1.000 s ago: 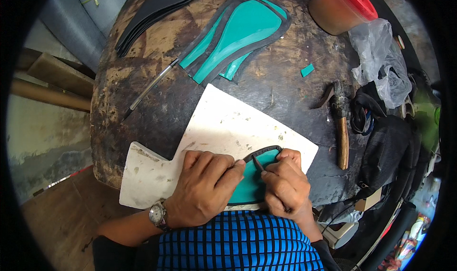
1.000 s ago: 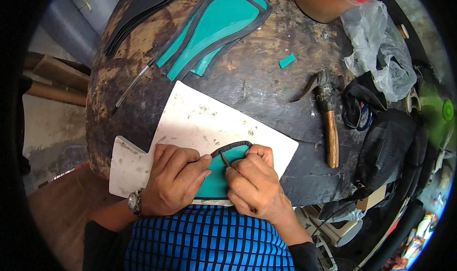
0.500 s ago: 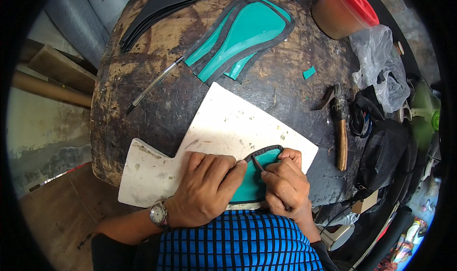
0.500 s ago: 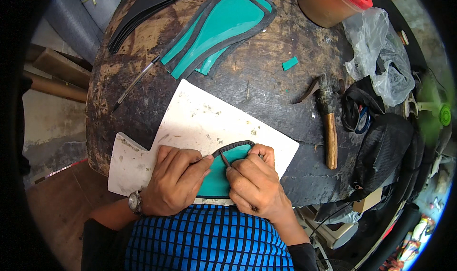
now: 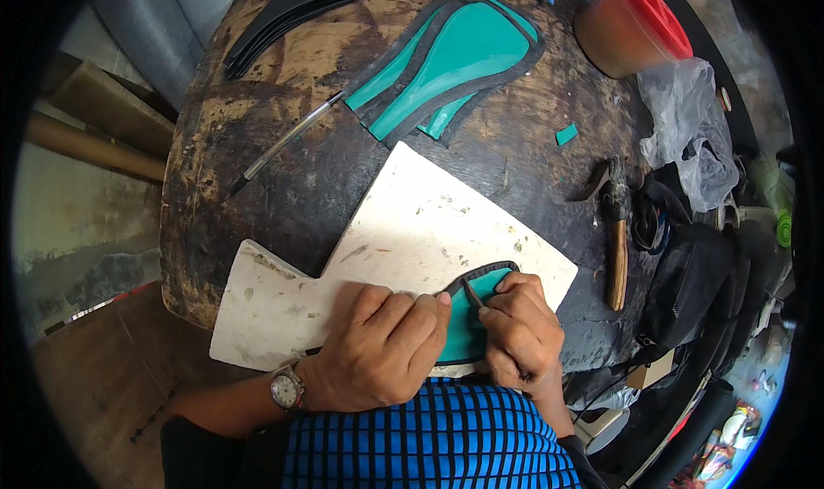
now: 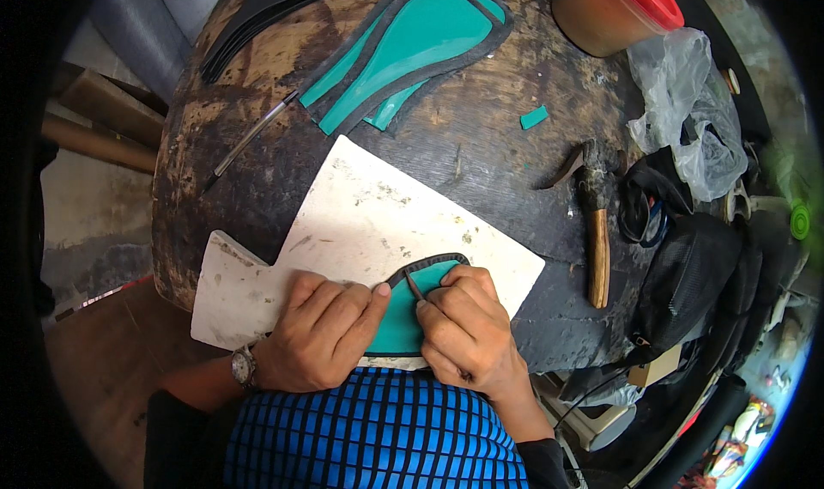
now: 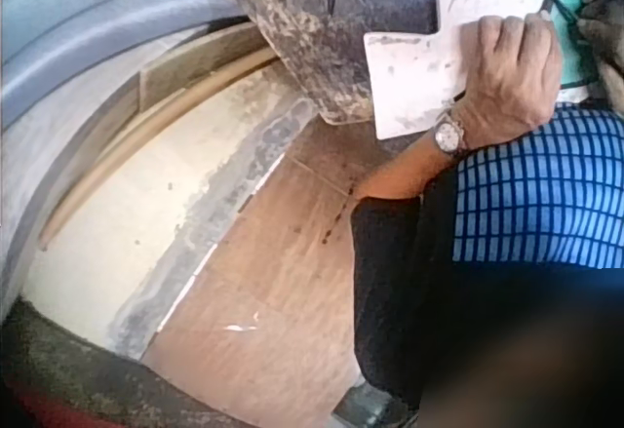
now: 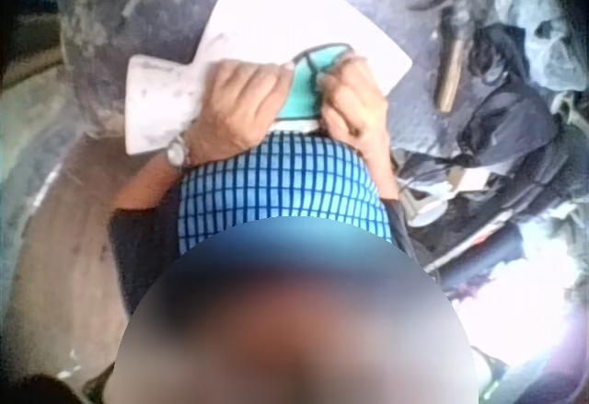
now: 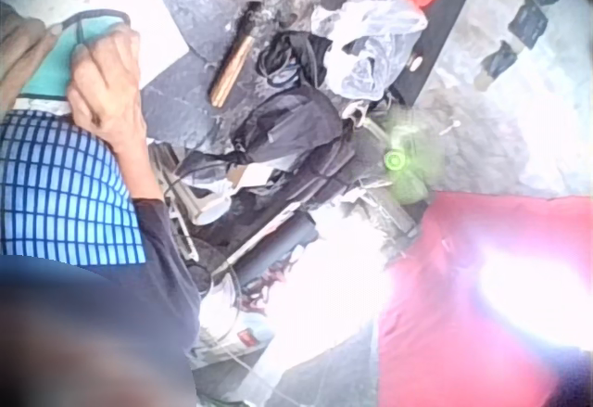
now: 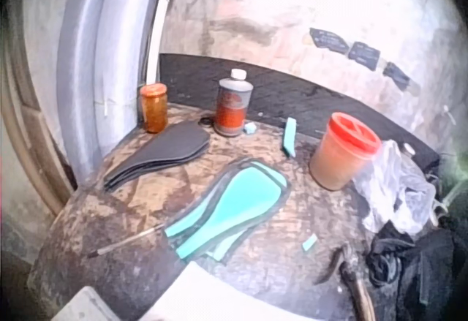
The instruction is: The person assembles a shoe insole by attaching a black border to a green insole. They use a hammer to tap the border into place and a pointed tool to press and adjust the edges. The person repeatedly flips the insole to work on different sections of the border.
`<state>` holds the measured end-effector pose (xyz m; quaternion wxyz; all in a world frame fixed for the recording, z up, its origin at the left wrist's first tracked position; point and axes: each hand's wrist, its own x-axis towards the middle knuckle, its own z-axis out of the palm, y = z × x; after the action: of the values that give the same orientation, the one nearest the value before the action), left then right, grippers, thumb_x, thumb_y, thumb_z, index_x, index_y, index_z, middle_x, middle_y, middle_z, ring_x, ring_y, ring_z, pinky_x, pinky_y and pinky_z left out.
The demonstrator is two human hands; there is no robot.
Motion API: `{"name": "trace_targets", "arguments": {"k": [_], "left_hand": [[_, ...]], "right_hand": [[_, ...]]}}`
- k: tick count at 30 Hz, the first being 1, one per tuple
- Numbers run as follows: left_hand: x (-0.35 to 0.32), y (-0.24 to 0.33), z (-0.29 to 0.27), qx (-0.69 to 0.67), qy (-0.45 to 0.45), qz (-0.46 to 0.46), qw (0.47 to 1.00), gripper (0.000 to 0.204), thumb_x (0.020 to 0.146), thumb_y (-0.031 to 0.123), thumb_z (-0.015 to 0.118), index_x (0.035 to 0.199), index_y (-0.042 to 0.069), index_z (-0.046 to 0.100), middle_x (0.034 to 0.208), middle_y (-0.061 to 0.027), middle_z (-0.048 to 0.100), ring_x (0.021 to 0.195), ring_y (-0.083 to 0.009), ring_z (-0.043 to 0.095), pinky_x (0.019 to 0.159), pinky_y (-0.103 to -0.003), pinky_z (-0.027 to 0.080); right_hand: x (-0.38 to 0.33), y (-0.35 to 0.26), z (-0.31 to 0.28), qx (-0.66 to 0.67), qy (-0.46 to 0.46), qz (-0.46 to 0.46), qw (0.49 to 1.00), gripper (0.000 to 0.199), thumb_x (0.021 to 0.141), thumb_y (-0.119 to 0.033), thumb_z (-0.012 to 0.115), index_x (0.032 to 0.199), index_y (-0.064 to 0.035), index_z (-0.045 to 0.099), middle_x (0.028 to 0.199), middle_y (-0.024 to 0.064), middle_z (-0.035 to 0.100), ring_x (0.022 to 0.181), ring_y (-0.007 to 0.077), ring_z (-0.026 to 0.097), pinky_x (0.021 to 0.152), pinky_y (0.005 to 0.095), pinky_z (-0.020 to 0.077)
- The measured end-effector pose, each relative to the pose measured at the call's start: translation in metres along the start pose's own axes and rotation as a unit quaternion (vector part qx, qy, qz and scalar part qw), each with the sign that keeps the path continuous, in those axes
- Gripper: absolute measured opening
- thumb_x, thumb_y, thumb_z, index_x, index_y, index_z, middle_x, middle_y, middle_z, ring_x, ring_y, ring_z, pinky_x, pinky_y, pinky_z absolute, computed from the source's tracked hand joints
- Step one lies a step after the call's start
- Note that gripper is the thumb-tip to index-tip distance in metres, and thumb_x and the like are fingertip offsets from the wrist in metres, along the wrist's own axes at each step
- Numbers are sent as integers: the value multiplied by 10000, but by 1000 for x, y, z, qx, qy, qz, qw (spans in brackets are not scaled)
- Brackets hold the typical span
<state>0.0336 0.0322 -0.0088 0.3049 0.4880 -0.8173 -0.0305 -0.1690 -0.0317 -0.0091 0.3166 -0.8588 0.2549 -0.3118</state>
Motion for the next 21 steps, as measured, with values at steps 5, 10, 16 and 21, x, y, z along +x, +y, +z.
{"name": "trace_targets", "arguments": {"k": [5,10,16,21], "left_hand": [[-1,-1,3,-8,7,-14,1000,61,844,-8,724,872,-32,675,768,-55,581,679,-142,566,628,-297,419],[-1,-1,6,-16,15,-28,999,61,845,-6,722,868,-31,671,758,-49,568,677,-140,562,633,-304,412],[-2,-2,5,-28,5,-32,999,57,857,-2,703,894,-37,679,751,-45,557,668,-142,553,646,-316,406],[-4,-1,3,-38,-7,-43,998,175,847,3,672,1009,-61,691,813,-71,596,706,-159,582,691,-333,413]], "right_hand": [[-2,1,1,27,22,4,999,258,648,-17,663,903,25,651,803,125,599,700,246,571,844,434,495],[-1,0,0,20,-2,5,1000,243,662,-17,665,901,21,654,809,114,603,704,237,567,862,432,478],[1,-1,0,10,-14,4,1000,240,667,-30,665,903,18,657,814,111,605,698,234,559,859,427,461],[1,-1,-1,26,-10,0,1000,234,672,-39,671,900,11,657,811,99,601,696,228,555,856,424,453]]}}
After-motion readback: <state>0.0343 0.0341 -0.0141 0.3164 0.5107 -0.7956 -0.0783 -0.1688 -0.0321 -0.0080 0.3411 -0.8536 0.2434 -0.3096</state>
